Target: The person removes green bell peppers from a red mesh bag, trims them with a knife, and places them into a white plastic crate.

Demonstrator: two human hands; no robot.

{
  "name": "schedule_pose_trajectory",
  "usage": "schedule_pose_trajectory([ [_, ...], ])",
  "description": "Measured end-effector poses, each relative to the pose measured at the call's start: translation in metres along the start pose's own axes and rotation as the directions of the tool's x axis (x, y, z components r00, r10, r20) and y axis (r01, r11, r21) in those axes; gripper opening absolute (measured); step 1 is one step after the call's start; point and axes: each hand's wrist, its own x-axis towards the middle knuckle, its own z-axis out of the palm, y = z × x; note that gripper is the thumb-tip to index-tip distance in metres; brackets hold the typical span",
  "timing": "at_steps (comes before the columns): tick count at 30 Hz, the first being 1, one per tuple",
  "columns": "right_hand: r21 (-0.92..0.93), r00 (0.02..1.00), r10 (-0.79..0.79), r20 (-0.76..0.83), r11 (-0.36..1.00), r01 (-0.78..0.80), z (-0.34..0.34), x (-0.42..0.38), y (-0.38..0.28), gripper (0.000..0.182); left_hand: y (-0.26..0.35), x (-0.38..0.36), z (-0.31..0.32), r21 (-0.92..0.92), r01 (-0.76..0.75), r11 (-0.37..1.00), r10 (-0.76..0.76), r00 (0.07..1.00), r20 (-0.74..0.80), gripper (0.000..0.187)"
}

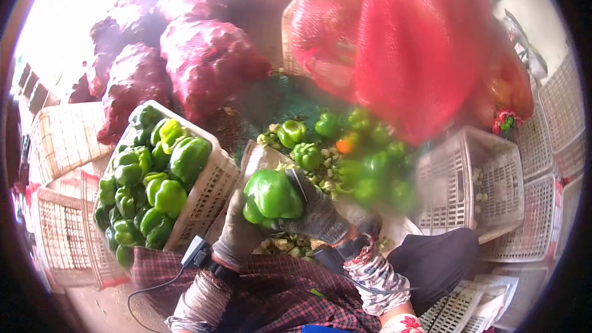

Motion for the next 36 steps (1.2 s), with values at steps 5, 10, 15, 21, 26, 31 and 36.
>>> schedule_pose_trajectory([
  [5,0.151,0.98,0.097,0.175,0.981,-0.124,-0.02,0.002,-0.037,0.075,0.001,-0.031,-0.001,0.176,-0.281,0.943,0.29,0.956,-0.032,0.088],
  [10,0.764,0.711,0.7,0.067,0.422,-0.488,-0.047,-0.048,-0.024,0.036,0.006,-0.039,0.013,0.156,-0.406,0.9,0.411,0.911,-0.001,0.087],
  [15,0.739,0.743,0.665,-0.074,0.537,-0.408,-0.07,-0.009,-0.114,0.031,-0.003,-0.046,0.012,0.392,-0.455,0.799,0.496,0.868,-0.004,0.095],
  [21,0.225,0.926,0.358,-0.115,0.918,-0.327,-0.005,-0.08,-0.098,0.03,-0.006,-0.026,-0.007,0.642,-0.684,0.346,0.694,0.647,0.316,0.094],
  [26,-0.057,0.959,0.273,-0.072,0.959,-0.277,-0.019,-0.059,-0.13,0.02,-0.002,-0.034,-0.001,0.679,-0.707,0.198,0.68,0.598,0.425,0.087],
  [31,-0.075,0.979,0.164,-0.123,0.982,-0.174,-0.012,-0.058,-0.128,0.022,-0.005,-0.038,0.005,0.686,-0.715,0.138,0.7,0.561,0.443,0.089],
  [36,-0.346,0.998,0.045,-0.049,0.936,-0.059,-0.004,-0.083,-0.125,0.02,-0.011,-0.052,0.015,0.531,-0.617,0.581,0.636,0.751,0.178,0.09],
])
